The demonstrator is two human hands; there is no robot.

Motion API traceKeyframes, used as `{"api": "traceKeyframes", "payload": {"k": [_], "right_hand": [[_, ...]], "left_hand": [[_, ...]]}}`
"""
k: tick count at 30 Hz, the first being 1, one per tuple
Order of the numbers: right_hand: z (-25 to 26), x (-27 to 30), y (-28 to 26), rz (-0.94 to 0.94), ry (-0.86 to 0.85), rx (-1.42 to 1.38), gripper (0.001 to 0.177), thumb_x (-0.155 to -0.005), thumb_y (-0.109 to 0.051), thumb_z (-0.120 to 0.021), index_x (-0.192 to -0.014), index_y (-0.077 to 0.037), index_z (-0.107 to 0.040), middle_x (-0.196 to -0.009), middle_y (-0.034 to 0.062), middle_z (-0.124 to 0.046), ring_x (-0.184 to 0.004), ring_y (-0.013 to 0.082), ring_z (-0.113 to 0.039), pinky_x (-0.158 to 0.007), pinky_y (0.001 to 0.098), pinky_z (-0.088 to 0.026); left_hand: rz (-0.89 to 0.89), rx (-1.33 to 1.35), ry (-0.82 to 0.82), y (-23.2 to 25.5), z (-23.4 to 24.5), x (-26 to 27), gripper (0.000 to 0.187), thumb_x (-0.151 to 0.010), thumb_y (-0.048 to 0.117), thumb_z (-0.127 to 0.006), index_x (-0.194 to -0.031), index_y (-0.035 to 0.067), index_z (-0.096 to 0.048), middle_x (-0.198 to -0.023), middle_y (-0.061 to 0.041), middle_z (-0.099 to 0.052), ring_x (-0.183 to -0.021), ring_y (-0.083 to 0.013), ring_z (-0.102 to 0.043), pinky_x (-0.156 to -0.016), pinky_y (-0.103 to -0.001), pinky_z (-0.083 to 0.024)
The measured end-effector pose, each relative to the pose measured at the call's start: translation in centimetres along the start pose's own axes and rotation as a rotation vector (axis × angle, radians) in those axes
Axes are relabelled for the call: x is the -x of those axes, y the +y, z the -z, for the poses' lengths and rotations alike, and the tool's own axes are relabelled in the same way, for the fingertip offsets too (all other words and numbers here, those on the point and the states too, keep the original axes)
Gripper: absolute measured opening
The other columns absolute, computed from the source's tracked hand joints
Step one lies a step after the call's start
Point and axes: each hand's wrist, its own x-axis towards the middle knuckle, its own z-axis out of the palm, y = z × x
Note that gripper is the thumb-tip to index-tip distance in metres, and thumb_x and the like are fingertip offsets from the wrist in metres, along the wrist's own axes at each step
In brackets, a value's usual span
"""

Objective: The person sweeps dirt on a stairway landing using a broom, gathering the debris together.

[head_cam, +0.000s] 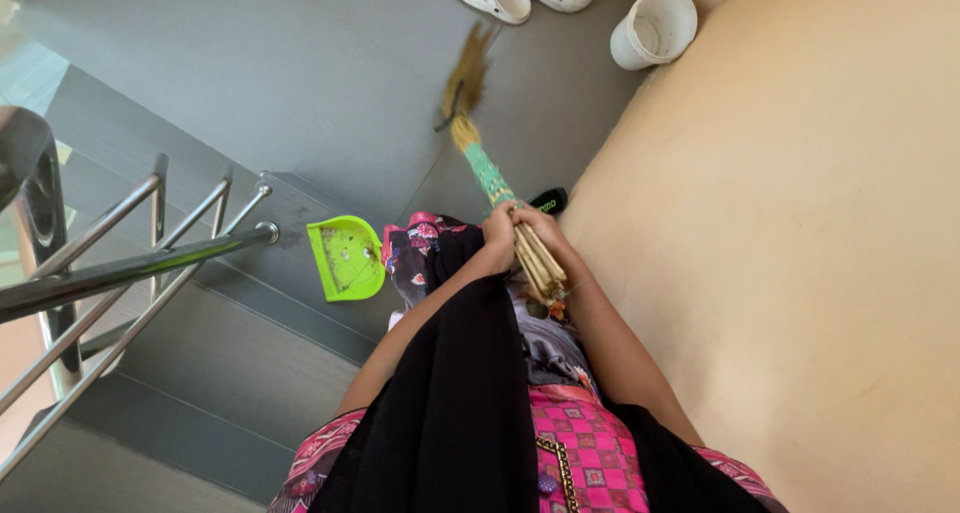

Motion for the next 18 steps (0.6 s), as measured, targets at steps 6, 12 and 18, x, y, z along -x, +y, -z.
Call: {"api": "traceKeyframes", "payload": {"k": [6, 12, 18], "right_hand": [[0.8, 5.9, -2.0, 0.115, 0.125, 0.053, 0.072, -0.077, -0.012, -0.061, -0.149, -0.013, -0.053, -0.089, 0.0122, -0.073, -0.056, 0.017, -0.063, -0.048, 0.0284, -0.053], [1.0, 11.4, -3.3, 0.218, 0.287, -0.088, 0.064, -0.081, -0.01, -0.058, -0.145, -0.008, -0.055, -0.087, 0.0119, -0.07, -0.058, 0.0189, -0.063, -0.051, 0.0307, -0.054], [2.2, 10.8, 1.7, 0.208, 0.347, -0.339, 0.039, -0.085, -0.015, -0.058, -0.123, -0.006, -0.058, -0.084, 0.0098, -0.065, -0.065, 0.0212, -0.065, -0.056, 0.0343, -0.058]], "left_hand": [[-0.067, -0.176, -0.234, -0.8, -1.6, 3.7, 0.048, -0.094, 0.042, -0.058, -0.099, -0.004, -0.067, -0.088, -0.017, -0.069, -0.072, -0.0261, -0.069, -0.072, -0.041, -0.057], [-0.122, -0.233, -0.401, -2.7, -4.2, 5.2, 0.046, -0.09, 0.037, -0.066, -0.094, -0.008, -0.074, -0.084, -0.017, -0.073, -0.068, -0.0216, -0.068, -0.065, -0.035, -0.054], [0.041, -0.236, -0.46, -5.5, -3.5, 4.7, 0.04, -0.086, 0.029, -0.07, -0.093, -0.01, -0.073, -0.083, -0.022, -0.074, -0.064, -0.0272, -0.07, -0.063, -0.039, -0.057]]}}
